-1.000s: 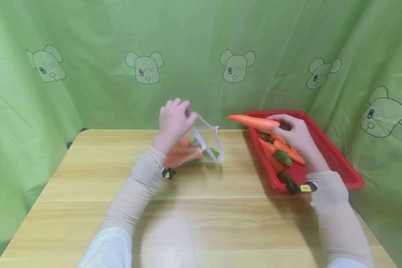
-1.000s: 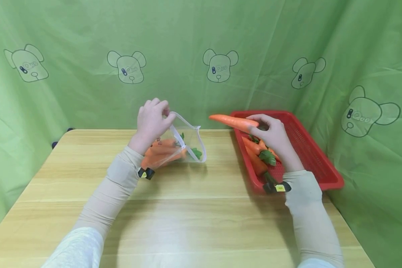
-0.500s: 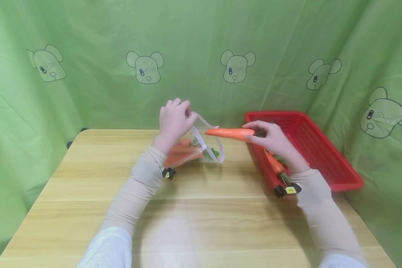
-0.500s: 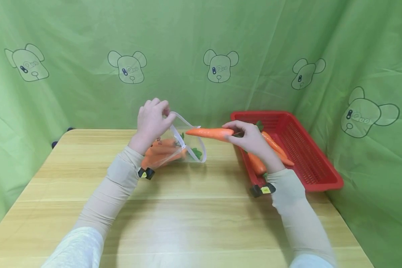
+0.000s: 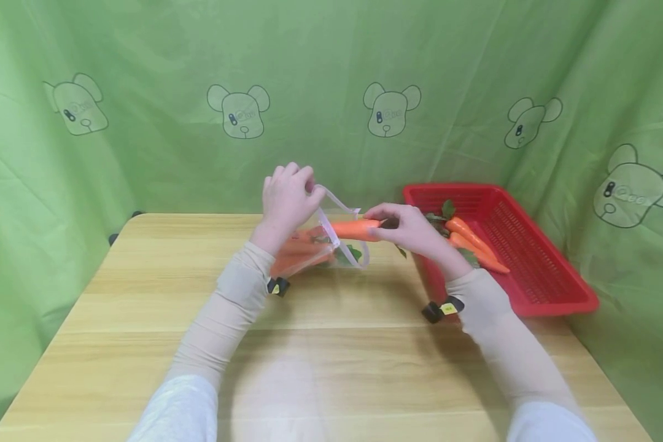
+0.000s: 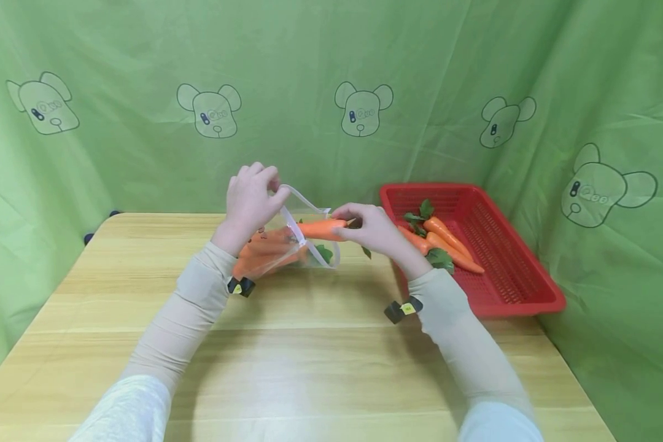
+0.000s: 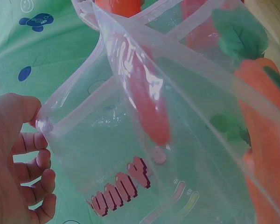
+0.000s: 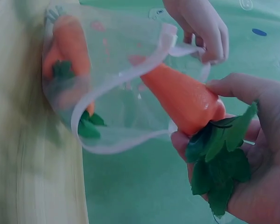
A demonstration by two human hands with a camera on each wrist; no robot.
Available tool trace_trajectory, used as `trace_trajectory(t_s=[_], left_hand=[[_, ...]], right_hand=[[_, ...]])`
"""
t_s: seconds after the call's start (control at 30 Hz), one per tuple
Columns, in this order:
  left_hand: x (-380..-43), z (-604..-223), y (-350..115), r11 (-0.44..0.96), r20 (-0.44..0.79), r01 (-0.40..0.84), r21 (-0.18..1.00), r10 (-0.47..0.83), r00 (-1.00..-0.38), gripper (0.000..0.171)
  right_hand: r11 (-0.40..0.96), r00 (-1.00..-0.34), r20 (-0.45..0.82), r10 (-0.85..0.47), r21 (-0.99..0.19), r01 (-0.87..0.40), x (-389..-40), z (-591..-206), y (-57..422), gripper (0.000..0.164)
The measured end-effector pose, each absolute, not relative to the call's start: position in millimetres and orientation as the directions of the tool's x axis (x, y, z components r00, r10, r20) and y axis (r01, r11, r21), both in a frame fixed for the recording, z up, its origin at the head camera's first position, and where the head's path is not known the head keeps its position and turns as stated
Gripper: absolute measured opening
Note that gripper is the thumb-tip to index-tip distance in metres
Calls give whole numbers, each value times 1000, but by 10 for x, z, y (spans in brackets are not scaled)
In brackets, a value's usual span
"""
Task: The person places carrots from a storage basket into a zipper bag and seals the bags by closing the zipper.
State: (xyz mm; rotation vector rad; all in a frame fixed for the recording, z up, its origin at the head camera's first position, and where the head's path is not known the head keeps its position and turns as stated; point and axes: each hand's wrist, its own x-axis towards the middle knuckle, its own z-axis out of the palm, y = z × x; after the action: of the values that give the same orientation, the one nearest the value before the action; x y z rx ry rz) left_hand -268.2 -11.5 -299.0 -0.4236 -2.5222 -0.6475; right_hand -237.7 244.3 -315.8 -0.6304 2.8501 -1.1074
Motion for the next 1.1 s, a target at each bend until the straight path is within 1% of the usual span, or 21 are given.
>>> trace_trajectory(t_s=[0.23, 0.4, 0.5, 0.63, 0.8, 1.0, 1.1], left_hand=[[-2687, -2999, -113, 838, 535, 405, 365, 167, -828, 15], [-2684, -3004, -111, 837, 531, 404, 368, 168, -831, 15], [-2683, -3000, -109, 839, 523, 400, 369, 168, -836, 16], [-2681, -2991, -112, 840, 516, 397, 370, 170, -839, 17], [-2678, -2980, -117, 841, 510, 396, 369, 173, -842, 17], [-2679, -2984, -124, 840, 512, 397, 369, 173, -842, 18], [-2672, -2987, -128, 839, 517, 400, 368, 173, -838, 17]], right_hand=[[612, -906, 83, -415, -711, -346, -2418, -3185, 2248, 39], [534, -887, 59, -457, -780, -327, -2428, -3217, 2162, 43], [512, -874, 80, -478, -783, -352, -2431, -3227, 2131, 43], [511, -870, 97, -483, -776, -370, -2440, -3251, 2093, 39], [513, -888, 109, -447, -782, -355, -2451, -3295, 2019, 36], [457, -925, 160, -344, -833, -314, -2408, -3327, 1935, 49], [466, -940, 199, -278, -828, -313, -2377, -3335, 1909, 51]])
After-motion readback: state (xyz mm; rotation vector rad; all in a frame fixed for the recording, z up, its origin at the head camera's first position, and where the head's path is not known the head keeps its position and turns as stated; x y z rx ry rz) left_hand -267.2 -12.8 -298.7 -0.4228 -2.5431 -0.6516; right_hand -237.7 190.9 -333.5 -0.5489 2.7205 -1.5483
